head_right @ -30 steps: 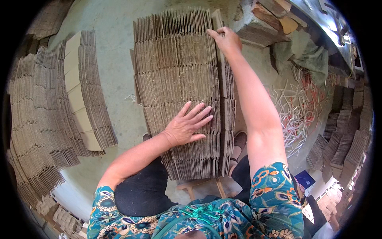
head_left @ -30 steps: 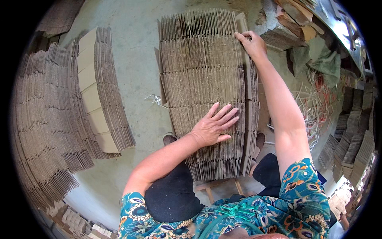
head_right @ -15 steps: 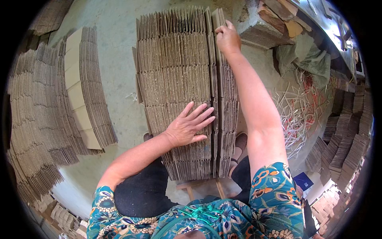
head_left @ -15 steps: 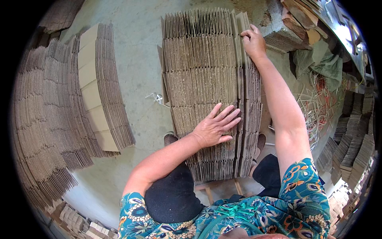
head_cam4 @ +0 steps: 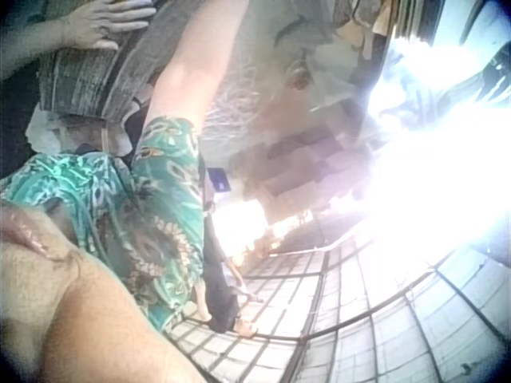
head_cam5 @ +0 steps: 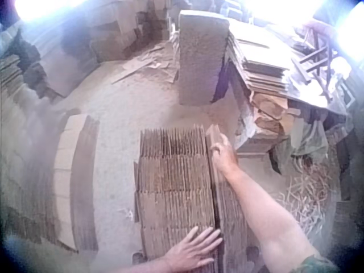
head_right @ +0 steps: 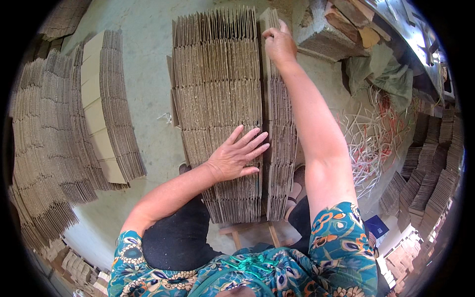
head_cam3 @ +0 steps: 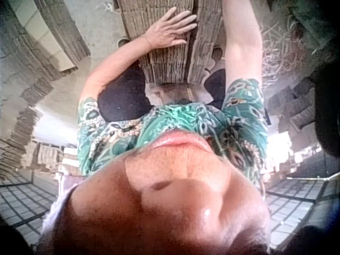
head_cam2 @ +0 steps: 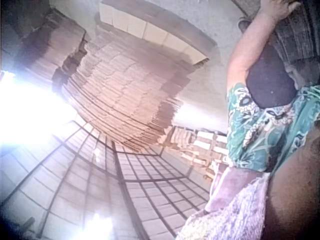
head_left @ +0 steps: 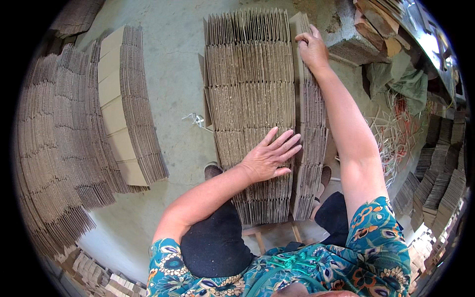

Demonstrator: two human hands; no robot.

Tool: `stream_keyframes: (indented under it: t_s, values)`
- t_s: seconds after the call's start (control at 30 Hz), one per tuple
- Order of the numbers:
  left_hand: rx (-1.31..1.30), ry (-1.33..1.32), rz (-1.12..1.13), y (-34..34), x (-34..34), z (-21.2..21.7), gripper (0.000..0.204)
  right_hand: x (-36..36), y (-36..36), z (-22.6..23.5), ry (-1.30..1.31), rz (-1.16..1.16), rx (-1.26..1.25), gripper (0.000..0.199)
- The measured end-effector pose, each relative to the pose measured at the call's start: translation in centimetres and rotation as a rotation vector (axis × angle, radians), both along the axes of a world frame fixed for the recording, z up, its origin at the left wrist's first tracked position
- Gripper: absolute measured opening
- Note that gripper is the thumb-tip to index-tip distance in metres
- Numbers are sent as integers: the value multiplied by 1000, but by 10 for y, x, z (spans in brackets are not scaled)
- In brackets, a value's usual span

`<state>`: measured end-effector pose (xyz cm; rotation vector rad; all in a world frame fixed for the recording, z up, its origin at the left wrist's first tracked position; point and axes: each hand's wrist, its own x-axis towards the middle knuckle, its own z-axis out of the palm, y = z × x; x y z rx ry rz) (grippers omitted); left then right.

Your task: The person stacks corrugated cardboard sheets, wraps them with white plastic strapping, ties the strapping by hand, and uses scissors to cut the excess. The person repeats this process for multiple stacks.

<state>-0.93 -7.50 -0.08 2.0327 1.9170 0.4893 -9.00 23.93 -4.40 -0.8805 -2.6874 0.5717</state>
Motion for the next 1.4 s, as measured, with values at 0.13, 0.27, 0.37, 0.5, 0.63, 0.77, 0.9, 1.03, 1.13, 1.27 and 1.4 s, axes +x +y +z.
stream_keyframes:
  t_s: [0.13,0.27,0.37,0.5,0.63,0.77,0.9,1.03,1.13,1.27,1.4]
  values:
    - [-10,2,9,-3,-1,0,72,-7,-20,10,-4,-85,-29,26]
    - [-10,19,13,-5,0,0,73,-10,-30,18,-57,-109,-3,24]
    - [-17,18,10,-3,-1,1,73,-10,-24,13,17,-104,-57,22]
    - [-15,-21,4,-2,-1,0,74,-11,-17,3,79,-56,-64,19]
    - [-14,-34,2,-2,-2,1,75,-13,-19,4,-32,-65,-39,24]
    - [-4,-42,18,-7,-3,0,75,-19,-43,23,-96,-97,-36,31]
    - [7,-37,16,-6,-3,0,75,-20,-39,16,-54,-105,-26,24]
    - [0,-53,9,-5,-3,0,75,-22,-27,2,90,-49,-47,16]
    - [5,-60,3,-5,-5,1,75,-24,-36,3,16,-40,21,16]
    - [13,-82,1,-7,-6,1,76,-30,-52,15,-59,-80,32,19]
    - [34,-110,8,-8,-6,-1,76,-32,-61,22,-131,-84,22,23]
